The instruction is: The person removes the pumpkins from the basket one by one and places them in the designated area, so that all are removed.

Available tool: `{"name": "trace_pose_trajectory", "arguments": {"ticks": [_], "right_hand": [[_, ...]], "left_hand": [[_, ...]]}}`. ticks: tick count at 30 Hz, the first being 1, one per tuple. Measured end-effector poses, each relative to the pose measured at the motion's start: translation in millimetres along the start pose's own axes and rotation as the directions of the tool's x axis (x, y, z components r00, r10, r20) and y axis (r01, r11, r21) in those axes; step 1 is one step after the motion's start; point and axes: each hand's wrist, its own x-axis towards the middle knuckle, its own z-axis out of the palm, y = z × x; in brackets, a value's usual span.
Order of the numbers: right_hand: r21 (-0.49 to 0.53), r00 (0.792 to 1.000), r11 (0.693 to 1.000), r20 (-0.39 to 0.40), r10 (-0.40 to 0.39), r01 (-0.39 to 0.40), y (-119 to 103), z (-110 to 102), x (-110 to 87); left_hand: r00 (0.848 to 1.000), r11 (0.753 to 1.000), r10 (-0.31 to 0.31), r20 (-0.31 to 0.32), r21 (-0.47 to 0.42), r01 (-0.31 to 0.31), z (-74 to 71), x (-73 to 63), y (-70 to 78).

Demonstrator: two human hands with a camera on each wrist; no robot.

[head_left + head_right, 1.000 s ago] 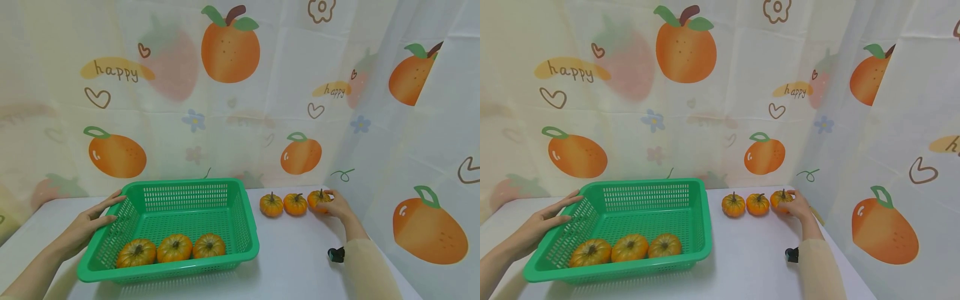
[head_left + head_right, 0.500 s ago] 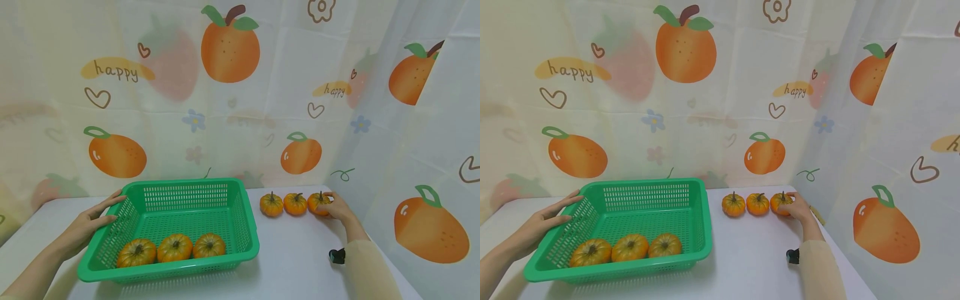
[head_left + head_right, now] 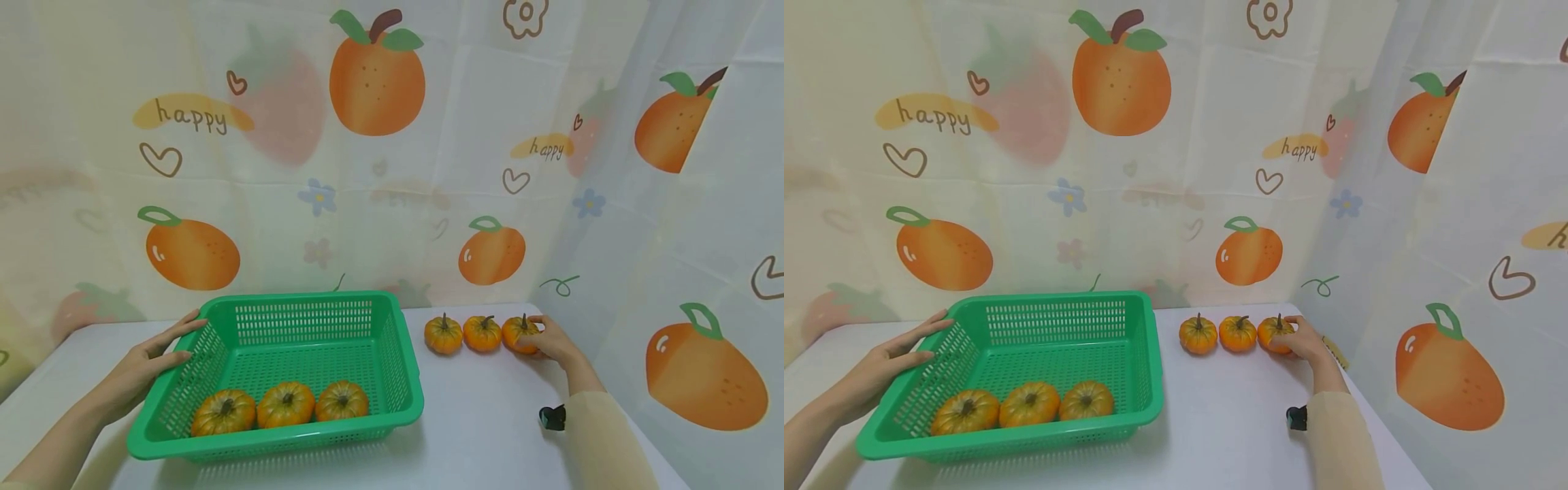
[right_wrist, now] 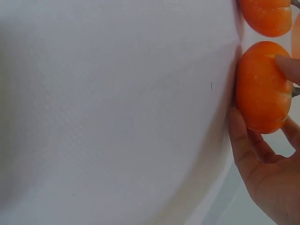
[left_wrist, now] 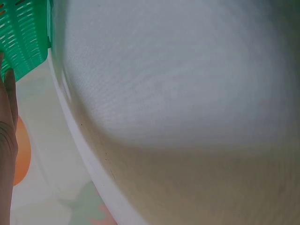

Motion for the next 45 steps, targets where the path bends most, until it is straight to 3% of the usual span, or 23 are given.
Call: {"name": "trace_pose_trajectory", "arguments": {"ticks": [6, 11, 16, 24, 42, 45], "right_hand": [[-0.006, 1.000, 1.000, 0.013, 0.005, -0.005, 1, -4, -0.6], [-0.070, 1.000, 0.998, 0.009, 0.000, 0.000, -5, -12, -0.9], [-0.151, 0.994, 0.988, -0.091, -0.058, 0.044, -13, -18, 3.1], [-0.146, 0.955, 0.982, -0.255, -0.155, 0.121, -35, -17, 5.4], [-0.136, 0.889, 0.925, -0.256, -0.380, 0.356, -111, -20, -1.3], [-0.097, 0.890, 0.920, -0.235, -0.391, 0.379, -125, -14, -4.7]], "left_hand": [[1.000, 1.000, 0.004, 0.004, -0.021, -0.004, 0.9, 0.6, -1.3], [1.000, 1.000, -0.017, -0.003, -0.024, 0.017, 0.6, 0.0, 0.4], [0.999, 0.999, -0.035, -0.008, -0.020, 0.035, -0.1, -0.4, 3.7], [0.999, 0.999, -0.034, 0.002, -0.023, 0.034, 2.0, -1.8, 4.2], [1.000, 0.999, -0.030, 0.003, -0.012, 0.030, 1.1, -0.1, 5.3], [1.000, 0.999, -0.029, -0.001, -0.013, 0.029, 0.6, 0.1, 4.1]]}}
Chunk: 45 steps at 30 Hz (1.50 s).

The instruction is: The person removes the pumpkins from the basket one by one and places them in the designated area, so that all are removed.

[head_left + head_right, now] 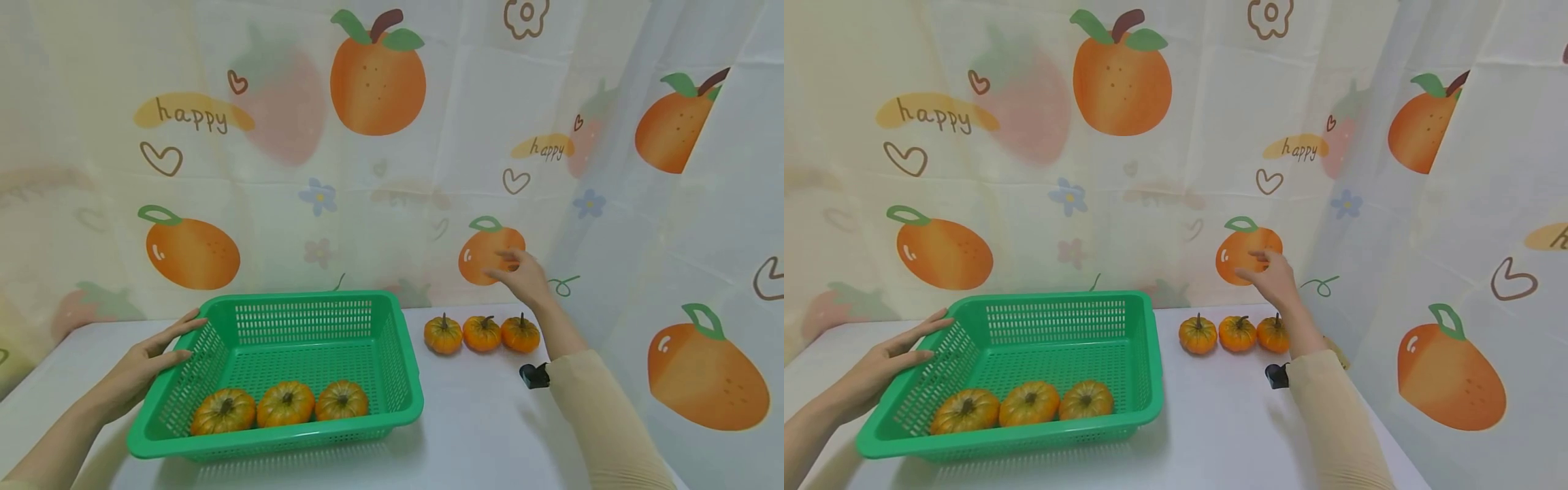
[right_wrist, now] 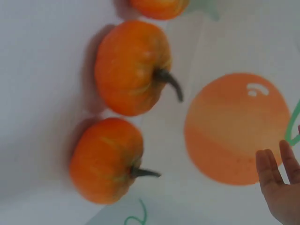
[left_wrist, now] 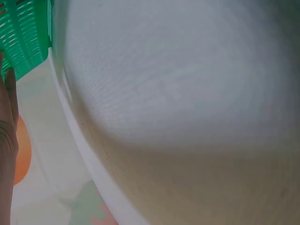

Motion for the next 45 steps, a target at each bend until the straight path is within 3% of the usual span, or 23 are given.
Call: {"name": "trace_pose_trajectory", "arguments": {"ticks": [8, 13, 24, 31, 37, 45], "right_hand": [[0.134, 0.998, 0.990, 0.051, -0.039, 0.032, -38, 14, 4.4], [0.156, 0.994, 0.984, 0.042, -0.098, 0.090, -61, 24, 7.9], [0.210, 0.978, 0.966, 0.118, -0.175, 0.148, -111, 45, 5.9], [0.298, 0.960, 0.933, 0.126, -0.249, 0.203, -138, 60, 3.8], [0.350, 0.942, 0.910, 0.165, -0.292, 0.220, -156, 75, 0.6], [0.394, 0.899, 0.886, 0.251, -0.359, 0.244, -173, 95, -1.2]], "left_hand": [[1.000, 1.000, -0.006, -0.003, -0.023, 0.006, -0.5, -0.4, -3.4], [1.000, 1.000, 0.010, 0.000, -0.030, -0.010, -0.6, -0.6, -4.5], [1.000, 0.999, 0.011, 0.010, -0.038, -0.011, -0.3, -1.1, -4.8], [1.000, 0.999, -0.025, -0.009, -0.027, 0.025, 0.1, -1.2, -1.7], [1.000, 1.000, -0.013, -0.006, -0.027, 0.013, -0.1, -1.2, -2.7], [1.000, 1.000, 0.003, 0.008, -0.013, -0.003, -0.5, -0.9, -3.3]]}}
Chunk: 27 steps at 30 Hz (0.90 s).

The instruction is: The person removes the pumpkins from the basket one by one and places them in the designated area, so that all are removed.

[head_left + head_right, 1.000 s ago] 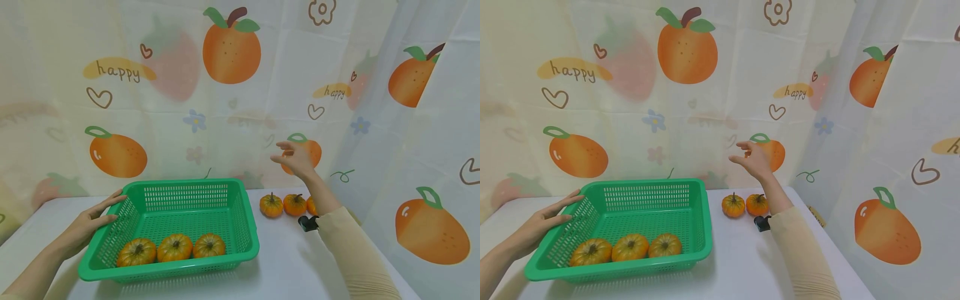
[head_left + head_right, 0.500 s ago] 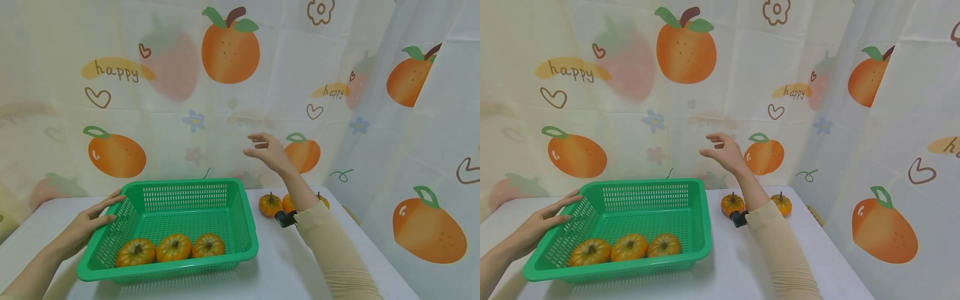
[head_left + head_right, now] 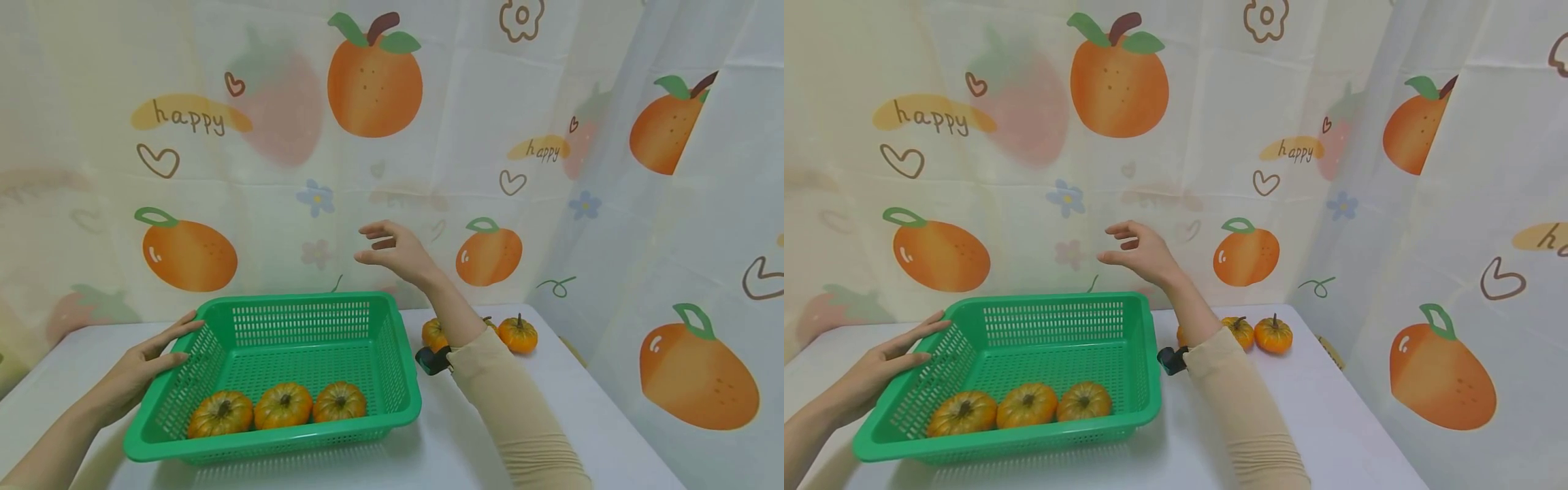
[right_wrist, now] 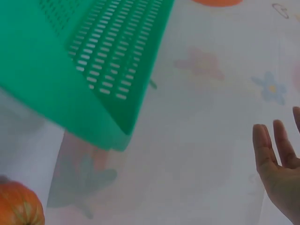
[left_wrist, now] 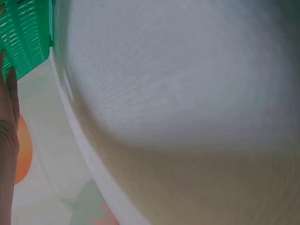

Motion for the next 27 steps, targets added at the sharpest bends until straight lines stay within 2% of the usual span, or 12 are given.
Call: {"name": "trace_pose_trajectory", "arguments": {"ticks": [4, 7, 10, 14, 17, 19, 24, 27], "right_hand": [[-0.004, 0.996, 1.000, 0.082, -0.016, 0.017, -1, 11, 2.7], [-0.027, 0.986, 0.999, 0.167, -0.014, 0.019, 0, 19, 3.4], [-0.025, 0.964, 1.000, 0.266, -0.003, 0.010, 2, 27, 3.9], [-0.009, 0.920, 1.000, 0.393, 0.007, -0.004, 6, 37, 5.3], [-0.026, 0.879, 1.000, 0.476, 0.014, -0.002, 9, 42, 6.2], [-0.041, 0.846, 0.999, 0.534, 0.019, 0.003, 10, 46, 6.9], [-0.039, 0.727, 0.999, 0.685, 0.036, -0.014, 12, 53, 7.6], [-0.055, 0.673, 0.998, 0.738, 0.060, -0.029, 13, 57, 7.9]], "left_hand": [[1.000, 1.000, -0.012, -0.002, 0.019, 0.012, 0.2, -0.4, 3.7], [1.000, 1.000, -0.015, -0.004, 0.025, 0.015, 0.4, -0.2, 5.0], [1.000, 1.000, -0.011, 0.000, 0.018, 0.011, 0.4, 0.1, 3.3], [0.999, 0.999, -0.032, -0.006, 0.006, 0.032, 0.2, 0.2, 0.9], [0.999, 0.999, -0.032, -0.008, 0.001, 0.032, 0.2, 0.6, 0.0], [1.000, 1.000, -0.020, -0.006, 0.001, 0.020, 0.1, 1.0, -0.6], [1.000, 1.000, -0.014, -0.004, 0.018, 0.014, -0.3, 1.2, -0.9], [1.000, 1.000, -0.007, 0.002, 0.023, 0.007, -0.2, 1.4, -1.3]]}}
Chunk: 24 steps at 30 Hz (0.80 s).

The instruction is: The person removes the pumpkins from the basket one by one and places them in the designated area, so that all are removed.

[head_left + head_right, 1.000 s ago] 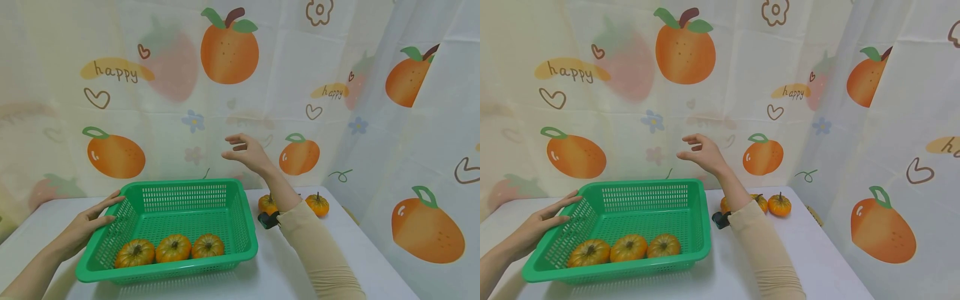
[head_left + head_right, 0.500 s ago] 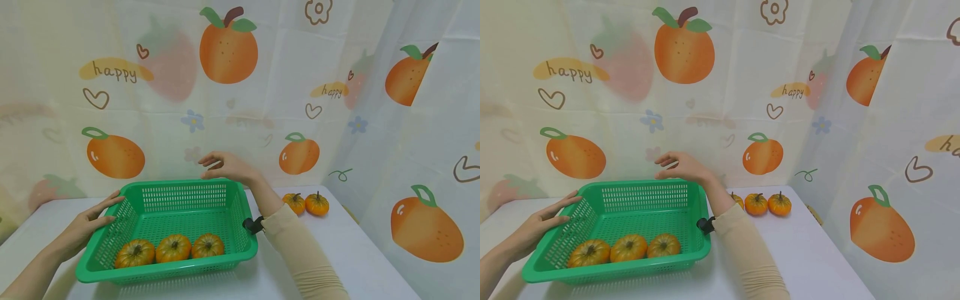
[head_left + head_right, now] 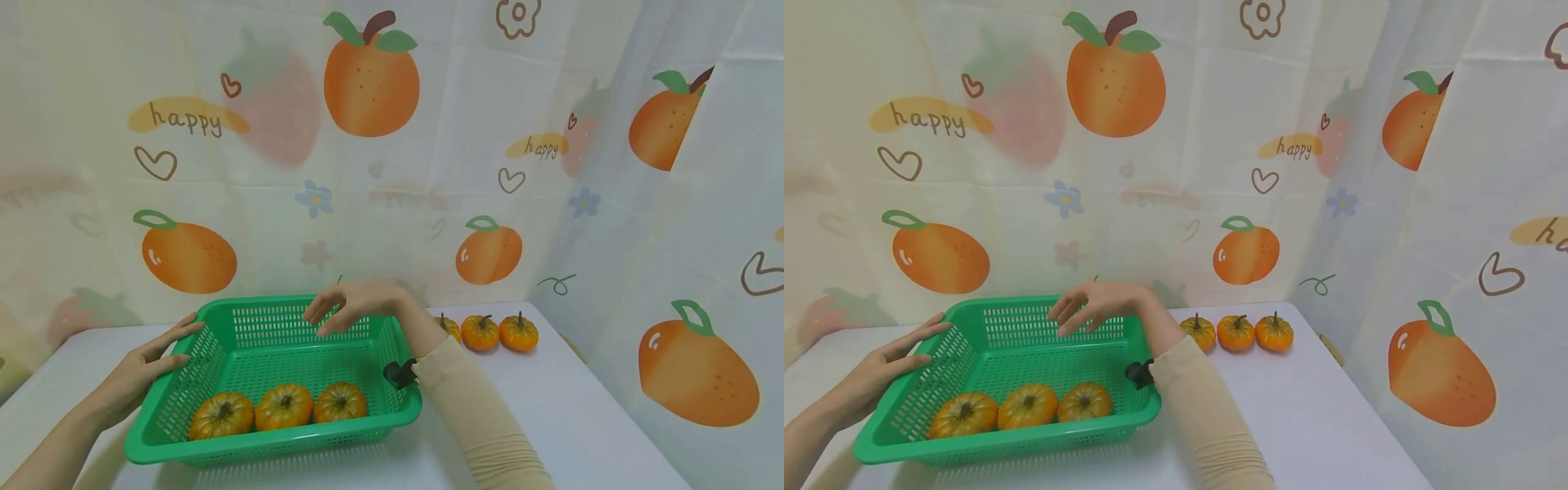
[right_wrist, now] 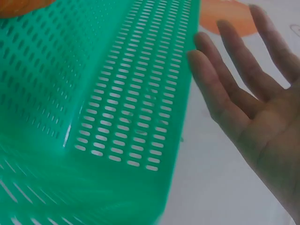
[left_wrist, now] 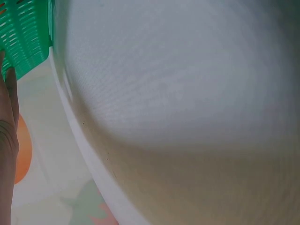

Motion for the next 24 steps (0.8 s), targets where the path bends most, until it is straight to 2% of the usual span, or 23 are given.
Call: {"name": "trace_pose_trajectory", "arguments": {"ticks": [5, 11, 19, 24], "right_hand": [[-0.002, 0.997, 0.999, 0.071, 0.036, -0.036, 2, 5, 6.1], [0.067, 0.986, 0.992, 0.138, 0.094, -0.104, 8, 12, 15.0], [0.066, 0.944, 0.976, 0.274, 0.181, -0.207, 20, 19, 23.8], [0.060, 0.923, 0.966, 0.314, 0.221, -0.252, 24, 21, 27.0]], "left_hand": [[1.000, 1.000, 0.004, 0.004, 0.001, -0.004, 0.2, -0.1, -1.0], [1.000, 1.000, 0.001, 0.000, 0.006, -0.001, 0.9, -0.8, -0.8], [1.000, 1.000, -0.028, 0.000, 0.003, 0.028, 0.2, -1.2, 0.7], [1.000, 1.000, -0.029, -0.005, 0.010, 0.029, -0.2, -0.7, 1.5]]}}
